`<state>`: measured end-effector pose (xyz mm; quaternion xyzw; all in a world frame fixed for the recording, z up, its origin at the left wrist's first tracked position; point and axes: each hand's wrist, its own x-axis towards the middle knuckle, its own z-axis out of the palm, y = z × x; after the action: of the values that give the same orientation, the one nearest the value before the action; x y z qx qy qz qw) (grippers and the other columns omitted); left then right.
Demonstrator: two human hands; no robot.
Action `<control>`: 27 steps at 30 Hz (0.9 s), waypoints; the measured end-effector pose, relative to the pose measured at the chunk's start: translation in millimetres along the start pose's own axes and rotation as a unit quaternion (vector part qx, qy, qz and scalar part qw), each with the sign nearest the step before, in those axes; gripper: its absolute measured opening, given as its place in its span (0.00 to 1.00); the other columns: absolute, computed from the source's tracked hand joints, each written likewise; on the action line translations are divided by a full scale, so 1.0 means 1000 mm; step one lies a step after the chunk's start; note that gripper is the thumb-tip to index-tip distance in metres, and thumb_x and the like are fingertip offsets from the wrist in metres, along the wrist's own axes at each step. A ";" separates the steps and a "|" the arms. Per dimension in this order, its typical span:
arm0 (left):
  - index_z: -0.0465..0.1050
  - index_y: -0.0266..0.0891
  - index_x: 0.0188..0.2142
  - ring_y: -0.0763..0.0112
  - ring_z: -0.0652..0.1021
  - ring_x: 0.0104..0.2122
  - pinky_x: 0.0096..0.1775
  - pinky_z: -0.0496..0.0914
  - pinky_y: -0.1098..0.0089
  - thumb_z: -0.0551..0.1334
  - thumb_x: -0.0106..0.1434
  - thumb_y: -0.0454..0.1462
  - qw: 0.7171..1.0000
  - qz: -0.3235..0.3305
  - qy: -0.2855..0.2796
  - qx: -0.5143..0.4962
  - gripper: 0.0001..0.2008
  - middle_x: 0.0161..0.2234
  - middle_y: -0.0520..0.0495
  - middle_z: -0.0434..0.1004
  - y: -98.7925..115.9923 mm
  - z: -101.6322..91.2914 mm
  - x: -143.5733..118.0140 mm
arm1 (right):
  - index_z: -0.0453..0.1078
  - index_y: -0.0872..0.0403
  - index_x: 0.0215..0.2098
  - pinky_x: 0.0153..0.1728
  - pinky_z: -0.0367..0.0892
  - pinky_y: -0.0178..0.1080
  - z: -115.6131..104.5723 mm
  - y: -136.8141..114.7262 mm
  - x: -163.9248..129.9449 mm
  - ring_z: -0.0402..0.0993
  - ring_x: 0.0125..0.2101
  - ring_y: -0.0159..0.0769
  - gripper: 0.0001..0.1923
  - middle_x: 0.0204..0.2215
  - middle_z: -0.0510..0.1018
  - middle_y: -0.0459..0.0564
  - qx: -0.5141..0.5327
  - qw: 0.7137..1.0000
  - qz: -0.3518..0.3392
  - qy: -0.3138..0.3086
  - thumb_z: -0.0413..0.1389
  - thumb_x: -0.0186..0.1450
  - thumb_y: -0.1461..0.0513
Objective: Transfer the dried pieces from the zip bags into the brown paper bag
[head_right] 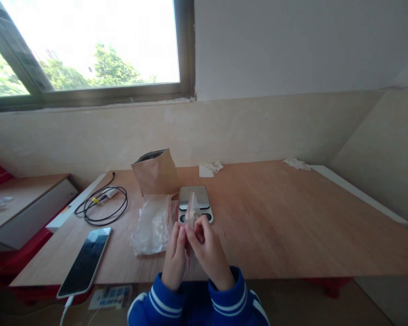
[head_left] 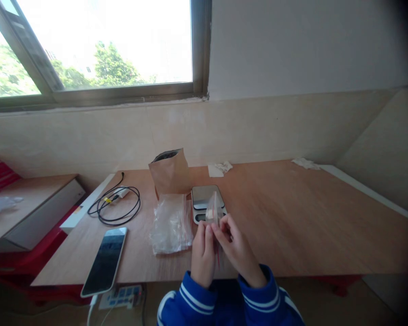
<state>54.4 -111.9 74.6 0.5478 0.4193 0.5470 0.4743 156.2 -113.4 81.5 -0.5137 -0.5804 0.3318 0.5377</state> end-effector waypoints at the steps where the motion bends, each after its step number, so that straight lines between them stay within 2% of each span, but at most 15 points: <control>1: 0.64 0.40 0.32 0.70 0.70 0.31 0.36 0.66 0.70 0.50 0.65 0.52 1.000 -0.008 0.003 -0.003 0.18 0.29 0.49 0.68 -0.001 0.000 0.000 | 0.55 0.50 0.28 0.22 0.57 0.32 0.000 0.000 0.000 0.58 0.19 0.28 0.15 0.19 0.58 0.38 -0.004 1.000 -0.002 -0.015 0.51 0.66 0.51; 6: 0.66 0.40 0.32 0.71 0.69 0.28 0.33 0.67 0.70 0.46 0.65 0.54 0.998 -0.047 -0.010 -0.026 0.22 0.28 0.49 0.68 -0.008 -0.001 0.000 | 0.58 0.50 0.30 0.24 0.61 0.32 0.000 -0.003 0.001 0.66 0.23 0.31 0.14 0.21 0.66 0.41 0.001 0.997 0.000 -0.077 0.45 0.68 0.51; 10: 0.68 0.40 0.36 0.68 0.71 0.36 0.39 0.68 0.70 0.52 0.64 0.53 0.999 -0.029 0.031 -0.003 0.19 0.33 0.47 0.71 -0.012 -0.005 0.003 | 0.60 0.50 0.33 0.30 0.64 0.33 0.001 -0.004 0.000 0.70 0.28 0.33 0.13 0.26 0.70 0.43 -0.005 0.997 -0.002 -0.081 0.43 0.70 0.52; 14: 0.64 0.40 0.30 0.72 0.68 0.31 0.36 0.66 0.72 0.53 0.65 0.50 1.000 -0.012 0.022 0.006 0.16 0.28 0.52 0.65 -0.010 -0.008 0.005 | 0.62 0.50 0.35 0.36 0.66 0.34 0.004 -0.003 -0.001 0.71 0.32 0.34 0.12 0.30 0.72 0.45 0.002 0.995 -0.018 -0.095 0.42 0.70 0.54; 17: 0.62 0.39 0.28 0.74 0.66 0.28 0.34 0.64 0.74 0.54 0.65 0.48 1.000 0.004 0.017 0.019 0.16 0.26 0.54 0.61 -0.007 -0.007 0.006 | 0.62 0.50 0.34 0.35 0.66 0.33 0.008 -0.003 -0.001 0.71 0.31 0.32 0.11 0.30 0.72 0.44 0.005 0.995 -0.027 -0.095 0.43 0.70 0.55; 21: 0.60 0.39 0.25 0.75 0.64 0.26 0.30 0.61 0.73 0.54 0.65 0.48 0.997 0.027 0.007 0.076 0.17 0.23 0.54 0.60 -0.005 -0.012 0.009 | 0.61 0.51 0.30 0.26 0.62 0.31 0.008 0.002 0.000 0.66 0.24 0.31 0.11 0.23 0.68 0.42 -0.003 0.998 -0.032 -0.051 0.47 0.68 0.55; 23: 0.58 0.40 0.23 0.75 0.62 0.23 0.28 0.59 0.73 0.53 0.65 0.49 0.994 0.031 0.045 0.095 0.19 0.21 0.55 0.58 -0.003 -0.021 0.012 | 0.60 0.51 0.27 0.24 0.59 0.31 0.002 0.008 0.002 0.63 0.22 0.30 0.14 0.20 0.64 0.41 -0.011 0.999 -0.035 0.023 0.48 0.67 0.54; 25: 0.58 0.40 0.23 0.76 0.61 0.21 0.26 0.58 0.74 0.52 0.64 0.50 0.988 0.027 0.120 0.097 0.20 0.19 0.57 0.55 0.000 -0.034 0.015 | 0.58 0.52 0.24 0.24 0.58 0.32 -0.009 0.014 0.004 0.60 0.21 0.29 0.16 0.18 0.61 0.40 -0.015 0.992 -0.026 0.122 0.49 0.66 0.52; 26: 0.57 0.40 0.22 0.77 0.60 0.20 0.25 0.57 0.74 0.53 0.64 0.50 0.986 0.018 0.134 0.098 0.20 0.18 0.57 0.55 0.002 -0.040 0.017 | 0.57 0.52 0.24 0.23 0.57 0.32 -0.014 0.017 0.005 0.58 0.20 0.29 0.18 0.18 0.59 0.39 -0.010 0.987 -0.018 0.159 0.49 0.66 0.51; 27: 0.58 0.39 0.21 0.77 0.61 0.20 0.24 0.57 0.74 0.55 0.62 0.50 0.986 0.012 0.124 0.108 0.21 0.18 0.57 0.56 0.003 -0.045 0.019 | 0.57 0.52 0.23 0.22 0.56 0.32 -0.019 0.019 0.006 0.57 0.19 0.28 0.19 0.17 0.58 0.39 0.003 0.984 -0.009 0.179 0.50 0.65 0.50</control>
<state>9.9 -91.6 79.5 0.5286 0.5250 0.5678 0.3502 179.3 -106.3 69.4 -0.5581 -0.4782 0.2316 0.6374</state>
